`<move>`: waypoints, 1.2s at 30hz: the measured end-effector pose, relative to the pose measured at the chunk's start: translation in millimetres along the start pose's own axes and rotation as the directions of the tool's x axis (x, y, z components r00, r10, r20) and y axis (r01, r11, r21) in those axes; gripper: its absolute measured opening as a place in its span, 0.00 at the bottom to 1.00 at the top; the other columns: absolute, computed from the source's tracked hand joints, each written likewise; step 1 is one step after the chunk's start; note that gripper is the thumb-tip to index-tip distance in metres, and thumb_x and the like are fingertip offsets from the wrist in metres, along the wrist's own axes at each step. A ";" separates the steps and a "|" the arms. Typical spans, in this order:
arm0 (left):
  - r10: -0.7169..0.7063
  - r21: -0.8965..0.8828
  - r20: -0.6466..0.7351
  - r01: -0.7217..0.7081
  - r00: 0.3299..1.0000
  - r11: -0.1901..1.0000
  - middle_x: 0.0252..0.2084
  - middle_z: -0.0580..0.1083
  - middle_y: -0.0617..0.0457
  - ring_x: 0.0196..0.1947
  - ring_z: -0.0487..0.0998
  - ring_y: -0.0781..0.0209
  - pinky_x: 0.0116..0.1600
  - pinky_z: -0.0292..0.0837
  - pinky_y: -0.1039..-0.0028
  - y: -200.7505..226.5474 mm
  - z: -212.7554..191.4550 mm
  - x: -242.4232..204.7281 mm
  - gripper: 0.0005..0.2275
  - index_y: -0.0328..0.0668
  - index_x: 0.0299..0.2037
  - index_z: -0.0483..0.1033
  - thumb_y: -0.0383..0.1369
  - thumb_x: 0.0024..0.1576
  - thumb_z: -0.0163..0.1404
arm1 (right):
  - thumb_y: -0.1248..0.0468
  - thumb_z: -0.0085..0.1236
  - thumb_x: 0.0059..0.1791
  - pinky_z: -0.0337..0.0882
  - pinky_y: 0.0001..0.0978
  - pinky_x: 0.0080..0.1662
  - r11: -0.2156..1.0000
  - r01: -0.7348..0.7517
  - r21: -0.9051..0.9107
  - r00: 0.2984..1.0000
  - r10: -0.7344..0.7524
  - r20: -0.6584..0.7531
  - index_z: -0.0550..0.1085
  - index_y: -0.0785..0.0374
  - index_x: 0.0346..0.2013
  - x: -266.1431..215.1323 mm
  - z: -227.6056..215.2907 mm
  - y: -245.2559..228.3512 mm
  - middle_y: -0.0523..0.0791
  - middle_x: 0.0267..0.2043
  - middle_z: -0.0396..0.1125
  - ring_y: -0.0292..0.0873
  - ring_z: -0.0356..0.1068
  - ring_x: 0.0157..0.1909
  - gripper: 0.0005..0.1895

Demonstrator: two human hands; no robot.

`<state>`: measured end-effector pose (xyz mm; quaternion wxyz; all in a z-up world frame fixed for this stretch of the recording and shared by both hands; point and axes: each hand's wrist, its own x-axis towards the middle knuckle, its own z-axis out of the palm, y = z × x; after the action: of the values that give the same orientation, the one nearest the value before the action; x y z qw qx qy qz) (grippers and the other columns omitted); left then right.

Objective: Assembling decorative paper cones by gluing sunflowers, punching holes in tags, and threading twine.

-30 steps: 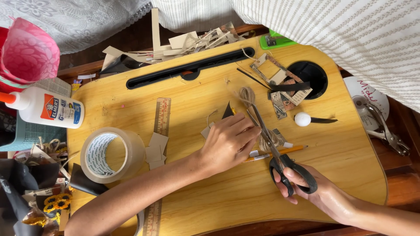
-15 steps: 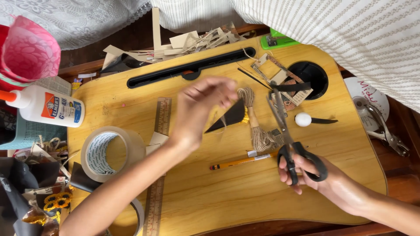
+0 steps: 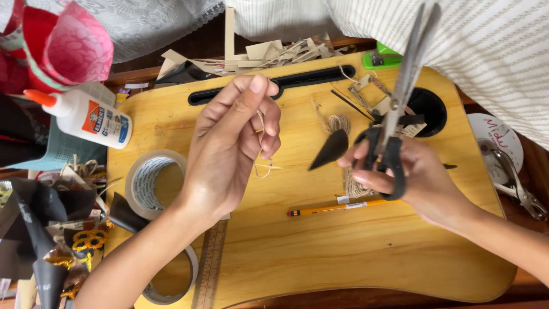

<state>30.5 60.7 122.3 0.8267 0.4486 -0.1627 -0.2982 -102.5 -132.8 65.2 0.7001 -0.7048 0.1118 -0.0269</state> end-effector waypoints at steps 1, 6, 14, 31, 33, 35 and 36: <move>-0.016 -0.040 -0.016 0.015 1.000 0.999 0.20 0.67 0.53 0.16 0.61 0.70 0.23 0.57 0.83 -0.5 -1.1 -1.5 0.07 0.38 0.35 0.72 0.34 0.58 0.46 | 0.71 0.61 0.39 0.72 0.26 0.36 0.998 0.052 -0.019 0.998 -0.051 0.044 0.71 0.64 0.35 6.1 7.2 -3.6 0.51 0.40 0.75 0.38 0.69 0.33 0.12; -0.011 -0.146 -0.004 0.010 1.000 0.989 0.19 0.66 0.53 0.14 0.60 0.70 0.20 0.54 0.83 -2.2 0.2 -5.5 0.07 0.37 0.35 0.71 0.34 0.58 0.47 | 0.66 0.67 0.35 0.66 0.18 0.40 0.977 0.171 -0.123 0.976 -0.152 0.156 0.73 0.60 0.42 31.1 48.2 8.3 0.42 0.38 0.72 0.30 0.62 0.29 0.21; 0.294 -0.108 0.074 -0.286 0.953 0.952 0.22 0.63 0.57 0.17 0.56 0.71 0.21 0.52 0.82 36.5 -4.9 -23.8 0.06 0.39 0.37 0.70 0.33 0.62 0.44 | 0.72 0.62 0.40 0.74 0.22 0.30 0.999 0.017 0.034 0.987 -0.023 0.159 0.70 0.65 0.28 52.3 96.1 20.2 0.48 0.30 0.71 0.43 0.76 0.26 0.07; -0.125 0.216 0.057 0.110 0.990 0.970 0.18 0.55 0.55 0.19 0.50 0.68 0.25 0.45 0.77 -31.9 -26.5 -30.5 0.28 0.43 0.58 0.54 0.49 0.51 0.25 | 0.66 0.61 0.39 0.72 0.27 0.36 0.987 0.158 0.025 0.985 -0.160 0.071 0.69 0.62 0.36 33.6 59.3 -25.0 0.49 0.41 0.72 0.37 0.69 0.34 0.13; -0.147 0.202 0.027 0.138 0.989 0.970 0.19 0.56 0.55 0.20 0.50 0.68 0.26 0.44 0.77 -39.3 -26.8 -28.4 0.25 0.46 0.58 0.54 0.46 0.52 0.25 | 0.66 0.60 0.41 0.73 0.28 0.39 0.981 0.196 0.008 0.976 -0.196 0.095 0.69 0.61 0.36 31.8 57.4 -22.9 0.49 0.41 0.72 0.38 0.70 0.36 0.12; -0.166 0.189 -0.004 0.164 0.986 0.968 0.20 0.57 0.55 0.21 0.51 0.68 0.27 0.43 0.78 -41.8 -25.9 -29.4 0.23 0.48 0.58 0.55 0.43 0.52 0.26 | 0.66 0.59 0.42 0.75 0.28 0.42 0.972 0.237 -0.005 0.965 -0.234 0.121 0.69 0.61 0.36 27.9 55.7 -16.3 0.48 0.41 0.72 0.39 0.72 0.37 0.11; -0.111 0.269 -0.002 0.108 0.994 0.957 0.19 0.56 0.58 0.20 0.50 0.70 0.27 0.43 0.79 -40.4 -24.1 -30.6 0.25 0.44 0.60 0.52 0.42 0.51 0.28 | 0.66 0.61 0.40 0.74 0.28 0.42 0.980 0.201 0.013 0.973 -0.201 0.113 0.69 0.61 0.34 25.1 54.1 -11.6 0.48 0.37 0.72 0.39 0.72 0.37 0.11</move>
<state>5.9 78.8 75.3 0.7393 0.5629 -0.1822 -0.3217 -66.1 -84.7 72.7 0.6995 -0.7123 -0.0003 -0.0573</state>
